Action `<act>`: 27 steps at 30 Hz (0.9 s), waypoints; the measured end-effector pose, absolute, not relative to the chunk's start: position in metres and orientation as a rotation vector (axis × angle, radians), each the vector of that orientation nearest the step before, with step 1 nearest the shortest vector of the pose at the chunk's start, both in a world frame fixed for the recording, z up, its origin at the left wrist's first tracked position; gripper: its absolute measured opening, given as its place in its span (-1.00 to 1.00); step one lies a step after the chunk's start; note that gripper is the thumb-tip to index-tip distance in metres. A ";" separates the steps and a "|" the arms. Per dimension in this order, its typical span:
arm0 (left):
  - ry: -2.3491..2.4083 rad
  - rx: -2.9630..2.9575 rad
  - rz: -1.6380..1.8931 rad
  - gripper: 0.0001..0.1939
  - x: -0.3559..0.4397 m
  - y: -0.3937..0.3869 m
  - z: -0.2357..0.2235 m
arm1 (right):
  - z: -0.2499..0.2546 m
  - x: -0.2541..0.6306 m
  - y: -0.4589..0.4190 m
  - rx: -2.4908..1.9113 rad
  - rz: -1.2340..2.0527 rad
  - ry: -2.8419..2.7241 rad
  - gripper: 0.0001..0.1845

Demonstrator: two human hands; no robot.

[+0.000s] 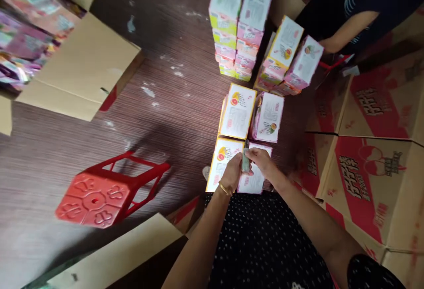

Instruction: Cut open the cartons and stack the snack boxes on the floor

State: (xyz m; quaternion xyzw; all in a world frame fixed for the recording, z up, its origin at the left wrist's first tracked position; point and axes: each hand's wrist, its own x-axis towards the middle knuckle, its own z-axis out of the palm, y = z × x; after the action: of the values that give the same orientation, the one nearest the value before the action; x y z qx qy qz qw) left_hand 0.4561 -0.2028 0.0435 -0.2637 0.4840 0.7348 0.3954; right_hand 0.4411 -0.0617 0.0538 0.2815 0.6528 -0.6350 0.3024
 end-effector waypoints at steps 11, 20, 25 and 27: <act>1.503 -0.853 1.981 -0.66 0.362 -0.337 -0.011 | -0.025 0.264 -0.115 0.161 -0.501 2.981 -0.40; 2.088 -0.315 1.431 -0.69 0.220 -0.279 -0.102 | -0.077 0.249 -0.119 0.120 -0.202 2.994 -0.31; 2.133 -0.010 1.402 -0.67 0.175 -0.281 -0.104 | -0.082 0.247 -0.112 0.092 -0.132 3.016 -0.31; 2.101 0.084 1.358 -0.63 0.164 -0.284 -0.103 | -0.087 0.247 -0.111 0.108 -0.136 3.018 -0.30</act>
State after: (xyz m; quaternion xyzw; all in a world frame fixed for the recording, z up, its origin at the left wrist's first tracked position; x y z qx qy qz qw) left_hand 0.1641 -0.2839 -0.1030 0.0319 0.7970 0.5152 0.3137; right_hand 0.2466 -0.1114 -0.0873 0.0355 0.9966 -0.0450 0.0591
